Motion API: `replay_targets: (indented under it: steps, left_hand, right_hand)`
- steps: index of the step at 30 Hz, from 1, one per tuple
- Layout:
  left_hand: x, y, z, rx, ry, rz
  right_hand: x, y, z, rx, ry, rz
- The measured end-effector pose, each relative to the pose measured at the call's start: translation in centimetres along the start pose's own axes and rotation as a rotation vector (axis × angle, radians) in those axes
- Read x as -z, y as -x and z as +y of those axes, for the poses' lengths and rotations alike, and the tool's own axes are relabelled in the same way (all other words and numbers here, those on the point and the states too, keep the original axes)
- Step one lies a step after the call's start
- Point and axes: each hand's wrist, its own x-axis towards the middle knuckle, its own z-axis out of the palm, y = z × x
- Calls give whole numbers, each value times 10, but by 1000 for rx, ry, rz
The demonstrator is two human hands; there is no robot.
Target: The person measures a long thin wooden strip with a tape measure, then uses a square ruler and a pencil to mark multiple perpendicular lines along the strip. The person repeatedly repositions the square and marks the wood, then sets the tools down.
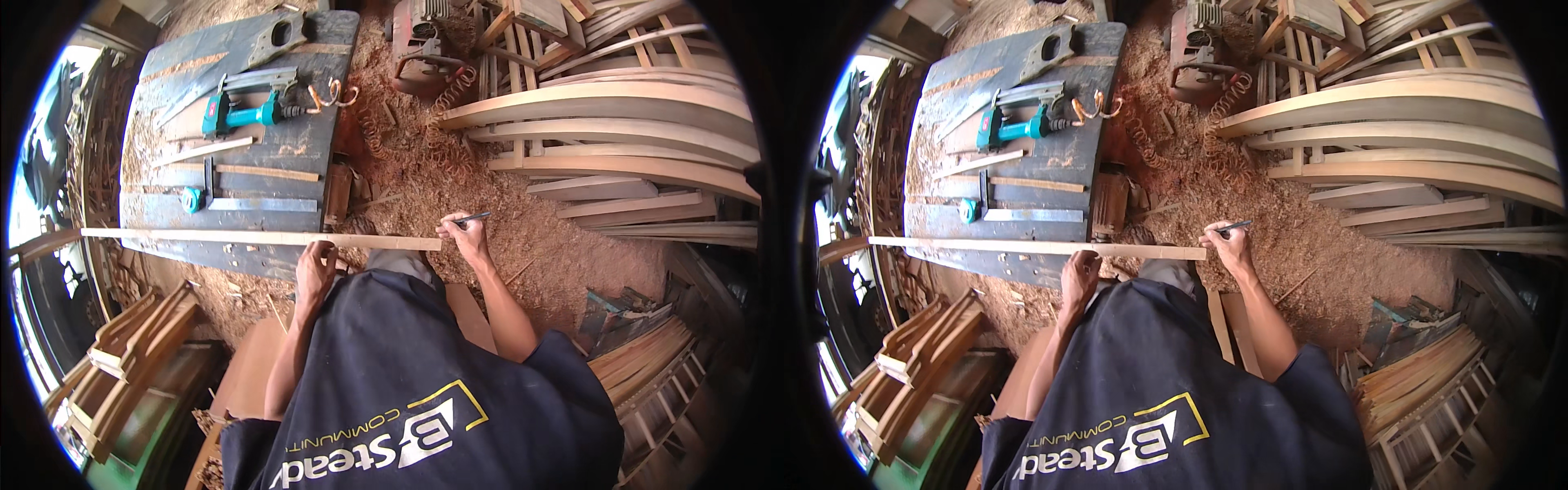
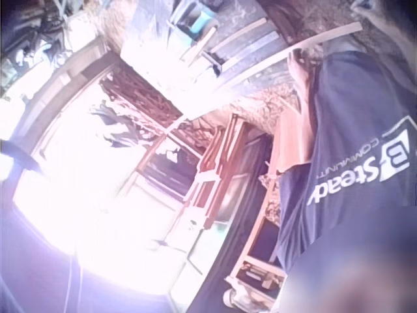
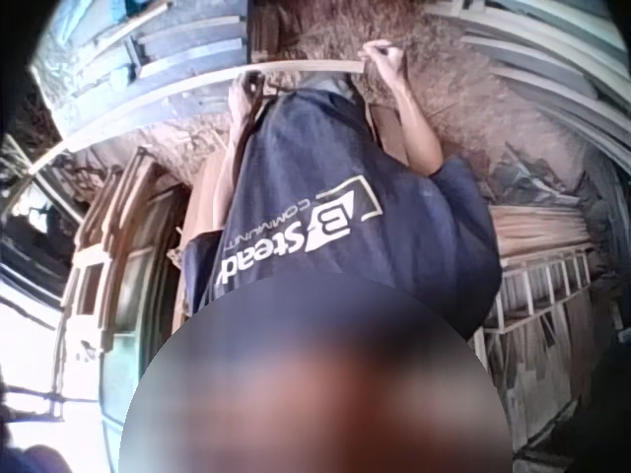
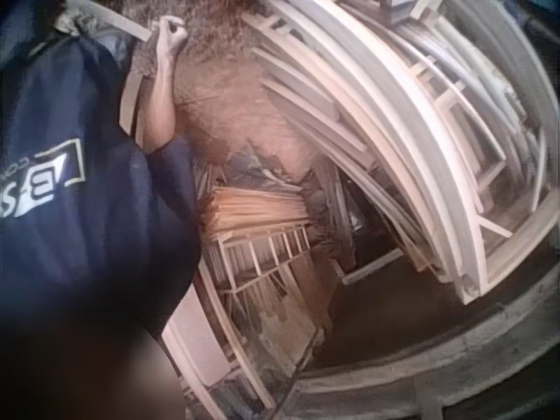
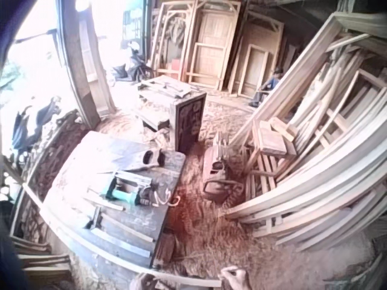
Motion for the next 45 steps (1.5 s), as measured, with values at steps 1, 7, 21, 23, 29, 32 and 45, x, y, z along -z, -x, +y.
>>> replay_targets:
  steps: [1,7,21,23,29,32,45]
  left_hand:
    - [0,-1,1,-73,-76,1]
    - [21,-33,-16,-314,-238,114]
    - [77,-116,-125,-864,-586,-149]
    - [74,-123,-138,-885,-668,-156]
    - [78,-121,-137,-948,-603,-166]
    - [82,-119,-130,-897,-616,-247]
    - [82,-121,-132,-979,-529,-215]
  right_hand:
    - [-1,1,1,5,-55,34]
    - [-6,6,6,31,-262,301]
    - [-76,69,39,266,-812,939]
    - [-104,75,52,294,-874,1075]
    - [-190,66,83,223,-1113,1346]
    - [-205,44,91,299,-1216,1422]
    - [-188,0,92,485,-986,1546]
